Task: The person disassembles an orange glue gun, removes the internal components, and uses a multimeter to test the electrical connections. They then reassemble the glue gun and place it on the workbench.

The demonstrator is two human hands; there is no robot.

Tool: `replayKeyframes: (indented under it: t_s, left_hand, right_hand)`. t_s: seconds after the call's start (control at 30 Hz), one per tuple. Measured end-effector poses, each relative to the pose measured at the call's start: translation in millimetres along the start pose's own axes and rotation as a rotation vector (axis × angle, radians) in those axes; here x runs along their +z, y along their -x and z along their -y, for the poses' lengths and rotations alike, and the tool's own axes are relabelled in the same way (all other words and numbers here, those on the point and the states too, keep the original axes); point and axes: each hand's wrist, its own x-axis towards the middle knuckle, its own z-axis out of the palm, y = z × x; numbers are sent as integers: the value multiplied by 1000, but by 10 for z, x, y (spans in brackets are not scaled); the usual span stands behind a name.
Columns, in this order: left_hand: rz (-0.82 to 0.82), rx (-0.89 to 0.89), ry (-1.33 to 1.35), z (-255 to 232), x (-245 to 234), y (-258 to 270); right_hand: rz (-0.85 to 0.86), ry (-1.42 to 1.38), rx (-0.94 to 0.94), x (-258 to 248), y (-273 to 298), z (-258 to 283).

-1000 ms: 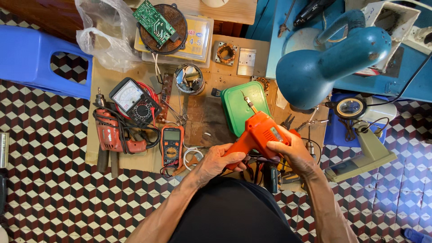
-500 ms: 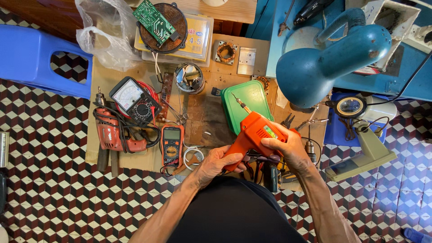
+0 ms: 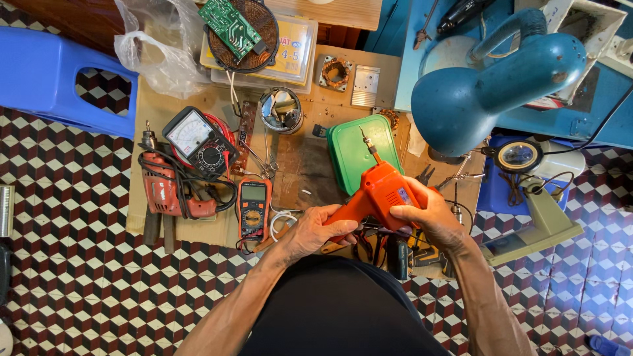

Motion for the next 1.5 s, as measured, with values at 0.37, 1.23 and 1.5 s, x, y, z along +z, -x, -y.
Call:
replayKeyframes:
  t_s: [0.37, 1.23, 1.5]
  left_hand:
    - [49, 24, -248, -222, -22, 72]
    - [-252, 606, -1139, -479, -195, 173]
    - [-206, 356, -1107, -488, -185, 181]
  right_hand:
    - [13, 182, -16, -14, -116, -68]
    - [-73, 624, -629, 308, 96, -259]
    - [-127, 416, -183, 333, 99, -194]
